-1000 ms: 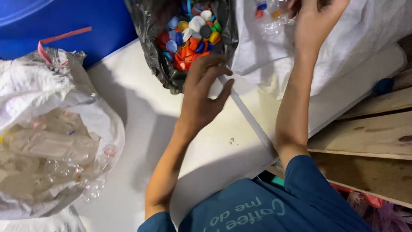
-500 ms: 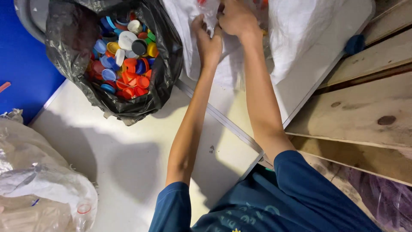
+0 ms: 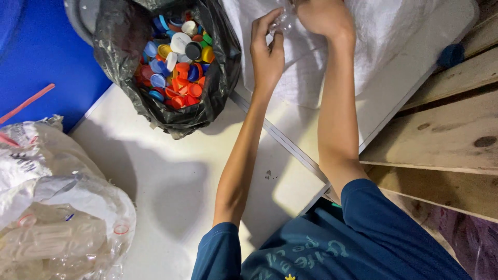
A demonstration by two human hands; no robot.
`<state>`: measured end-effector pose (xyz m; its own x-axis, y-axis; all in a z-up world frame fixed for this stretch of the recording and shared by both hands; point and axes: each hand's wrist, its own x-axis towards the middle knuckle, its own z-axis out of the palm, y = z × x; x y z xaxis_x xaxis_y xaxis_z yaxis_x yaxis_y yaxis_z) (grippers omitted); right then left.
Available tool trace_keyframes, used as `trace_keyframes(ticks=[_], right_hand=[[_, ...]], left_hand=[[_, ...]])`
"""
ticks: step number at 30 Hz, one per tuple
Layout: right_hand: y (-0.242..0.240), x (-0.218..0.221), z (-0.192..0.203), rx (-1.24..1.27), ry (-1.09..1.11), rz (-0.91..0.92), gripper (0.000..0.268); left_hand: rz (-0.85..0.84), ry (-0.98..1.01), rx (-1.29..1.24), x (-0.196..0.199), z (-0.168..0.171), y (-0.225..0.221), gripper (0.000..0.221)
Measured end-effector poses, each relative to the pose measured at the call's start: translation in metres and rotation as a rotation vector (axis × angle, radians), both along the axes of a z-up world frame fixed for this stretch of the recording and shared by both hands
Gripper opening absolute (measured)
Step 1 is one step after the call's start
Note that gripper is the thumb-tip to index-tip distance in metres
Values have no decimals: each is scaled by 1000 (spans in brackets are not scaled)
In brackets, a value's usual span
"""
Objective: The person repeatedly picks up plastic bottles from a white sack, removes the caps by hand, and places the caps into a black bag while putting the empty bottles back into the sack. The process is repeated for multiple bottles throughout the video.
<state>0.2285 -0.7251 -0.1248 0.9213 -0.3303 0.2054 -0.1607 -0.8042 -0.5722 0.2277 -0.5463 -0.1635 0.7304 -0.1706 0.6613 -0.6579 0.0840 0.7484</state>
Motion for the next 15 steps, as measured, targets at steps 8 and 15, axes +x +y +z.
trace_keyframes(ticks=[8,15], right_hand=[[51,-50,84,912,-383,464,8],[148,-69,133,736,-422,771,23]], left_hand=[[-424,268,-165,-37,85,95,35],[-670,495,-199,-81,146,205,55]])
